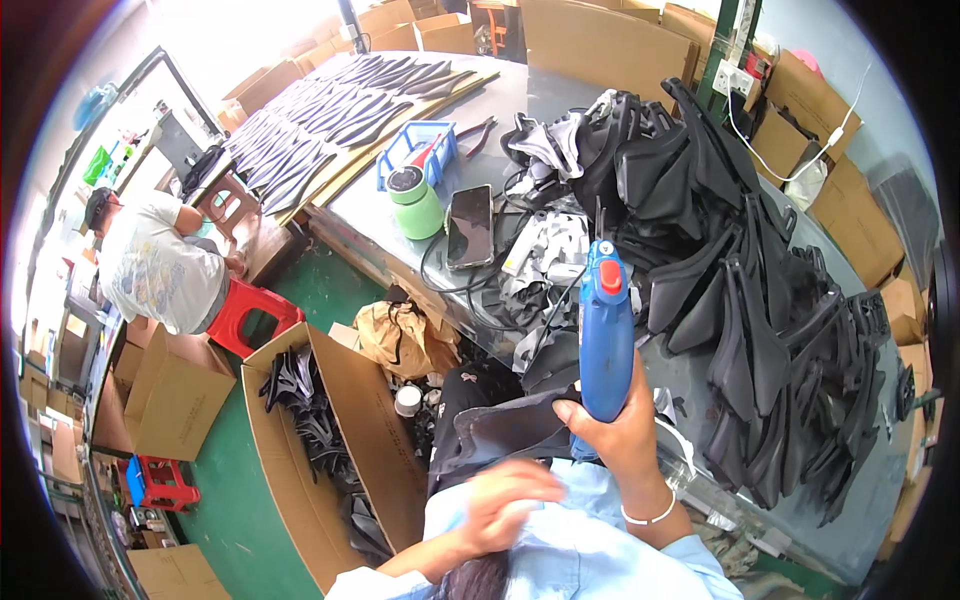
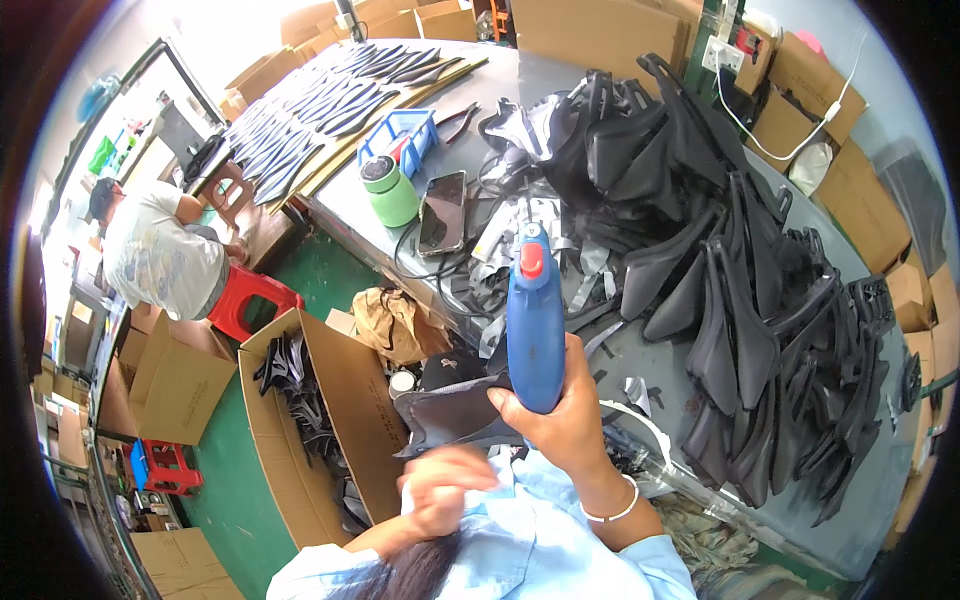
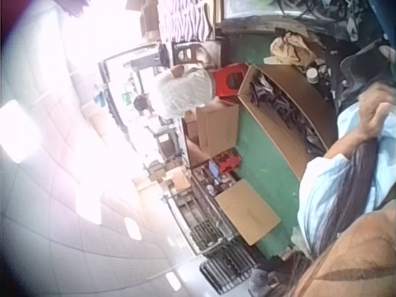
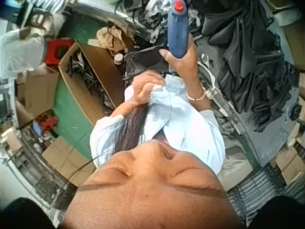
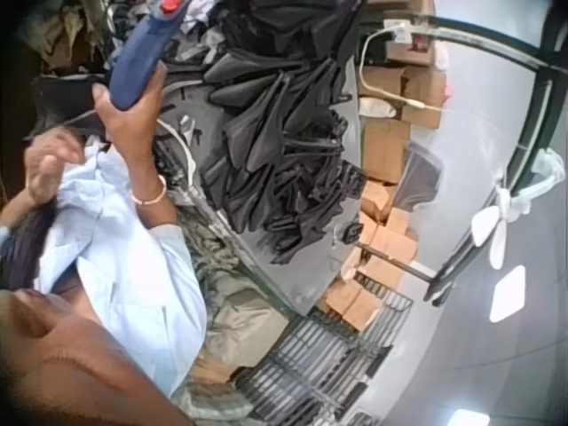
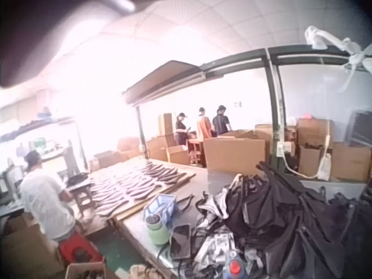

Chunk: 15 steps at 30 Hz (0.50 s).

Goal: The person uses a hot glue gun to apply adhesive to the edges of black plastic components. They pick up individual parts from a pile on a table, apply glue to specific seams, and then place the treated items into a cardboard box. The process is repeated for multiple units throughout the clip.

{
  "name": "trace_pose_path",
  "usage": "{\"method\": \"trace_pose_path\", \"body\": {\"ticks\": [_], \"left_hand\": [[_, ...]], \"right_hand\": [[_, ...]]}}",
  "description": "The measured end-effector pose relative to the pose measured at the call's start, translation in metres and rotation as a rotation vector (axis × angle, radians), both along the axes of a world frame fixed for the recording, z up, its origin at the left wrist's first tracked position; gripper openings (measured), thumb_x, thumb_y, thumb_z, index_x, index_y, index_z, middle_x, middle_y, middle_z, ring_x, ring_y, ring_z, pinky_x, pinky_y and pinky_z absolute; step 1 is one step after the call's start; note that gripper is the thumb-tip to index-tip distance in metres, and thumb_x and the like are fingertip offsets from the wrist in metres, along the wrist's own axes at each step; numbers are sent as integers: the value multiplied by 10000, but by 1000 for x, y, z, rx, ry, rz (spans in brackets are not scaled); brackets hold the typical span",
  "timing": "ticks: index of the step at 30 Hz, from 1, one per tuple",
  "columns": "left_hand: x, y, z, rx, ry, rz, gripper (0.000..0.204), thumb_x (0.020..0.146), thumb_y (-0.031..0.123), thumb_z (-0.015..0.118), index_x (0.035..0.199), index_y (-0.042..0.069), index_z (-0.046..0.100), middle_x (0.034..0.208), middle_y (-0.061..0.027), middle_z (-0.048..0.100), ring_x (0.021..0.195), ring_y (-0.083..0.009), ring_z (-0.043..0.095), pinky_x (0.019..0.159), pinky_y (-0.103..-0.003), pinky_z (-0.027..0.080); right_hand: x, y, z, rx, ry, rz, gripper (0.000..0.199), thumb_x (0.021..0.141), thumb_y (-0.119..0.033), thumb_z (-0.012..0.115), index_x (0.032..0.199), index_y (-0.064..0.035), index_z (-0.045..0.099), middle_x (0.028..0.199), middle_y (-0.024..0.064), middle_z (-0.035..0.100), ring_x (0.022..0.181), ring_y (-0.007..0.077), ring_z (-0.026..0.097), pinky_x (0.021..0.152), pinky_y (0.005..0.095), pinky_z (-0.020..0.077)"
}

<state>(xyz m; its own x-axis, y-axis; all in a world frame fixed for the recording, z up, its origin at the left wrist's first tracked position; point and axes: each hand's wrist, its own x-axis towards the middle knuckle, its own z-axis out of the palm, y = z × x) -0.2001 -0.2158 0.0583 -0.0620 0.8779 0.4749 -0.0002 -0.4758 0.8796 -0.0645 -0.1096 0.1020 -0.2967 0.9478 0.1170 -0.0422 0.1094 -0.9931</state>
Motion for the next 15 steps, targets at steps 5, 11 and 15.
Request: {"method": "trace_pose_path", "body": {"ticks": [5,11,15], "left_hand": [[16,14,-36,-325,-628,-84,336,930,291,498,1137,28,521,1028,-85,590,1004,-212,562,885,-350,423],[-9,42,2,-70,-765,107,506,960,487,404,1239,69,454,1252,-139,506,1178,-268,490,1011,-405,376],[-26,48,16,182,-754,187,562,944,549,374,1267,92,419,1321,-172,469,1246,-332,450,1036,-423,392]], "right_hand": [[-5,-3,11,-29,90,133,482,704,-113,773,1073,-34,473,913,7,497,829,77,464,751,234,415],[1,-18,-9,82,-221,160,634,674,-226,827,1118,3,436,757,96,631,668,203,647,617,319,517],[2,-41,-18,352,-398,257,669,671,-274,823,1119,27,428,744,155,636,635,285,667,583,359,529]]}}
